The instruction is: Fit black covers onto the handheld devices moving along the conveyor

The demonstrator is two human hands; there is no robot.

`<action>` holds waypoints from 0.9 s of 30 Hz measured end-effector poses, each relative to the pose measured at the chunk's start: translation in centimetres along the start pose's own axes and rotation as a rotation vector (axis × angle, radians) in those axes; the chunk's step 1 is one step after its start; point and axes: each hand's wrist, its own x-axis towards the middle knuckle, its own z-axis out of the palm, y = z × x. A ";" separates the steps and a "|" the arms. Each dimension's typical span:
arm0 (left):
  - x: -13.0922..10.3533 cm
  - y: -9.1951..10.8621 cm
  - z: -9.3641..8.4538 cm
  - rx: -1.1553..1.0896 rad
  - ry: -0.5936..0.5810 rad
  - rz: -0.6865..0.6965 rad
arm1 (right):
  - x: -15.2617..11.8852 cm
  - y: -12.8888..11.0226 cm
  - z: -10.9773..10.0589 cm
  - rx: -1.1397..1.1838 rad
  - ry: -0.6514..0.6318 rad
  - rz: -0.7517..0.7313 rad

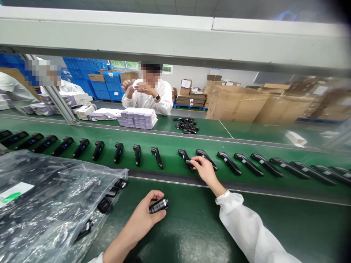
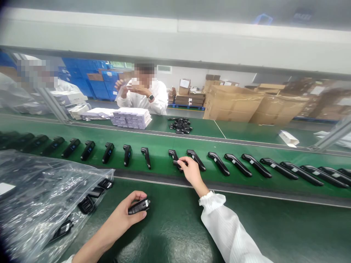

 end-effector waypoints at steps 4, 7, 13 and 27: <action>-0.2 0.4 -0.2 -0.143 -0.017 -0.079 | -0.4 2.0 -0.3 -0.456 0.065 -0.175; -0.1 0.5 -0.4 -0.214 -0.010 -0.125 | -1.6 2.3 -1.1 -0.776 0.001 -0.233; 0.0 1.0 -0.2 -0.342 -0.006 -0.133 | -1.7 2.3 -1.5 -0.970 -0.028 -0.109; -0.1 0.6 -0.1 -0.533 0.121 -0.108 | 0.1 1.1 -2.8 -1.113 0.050 -0.007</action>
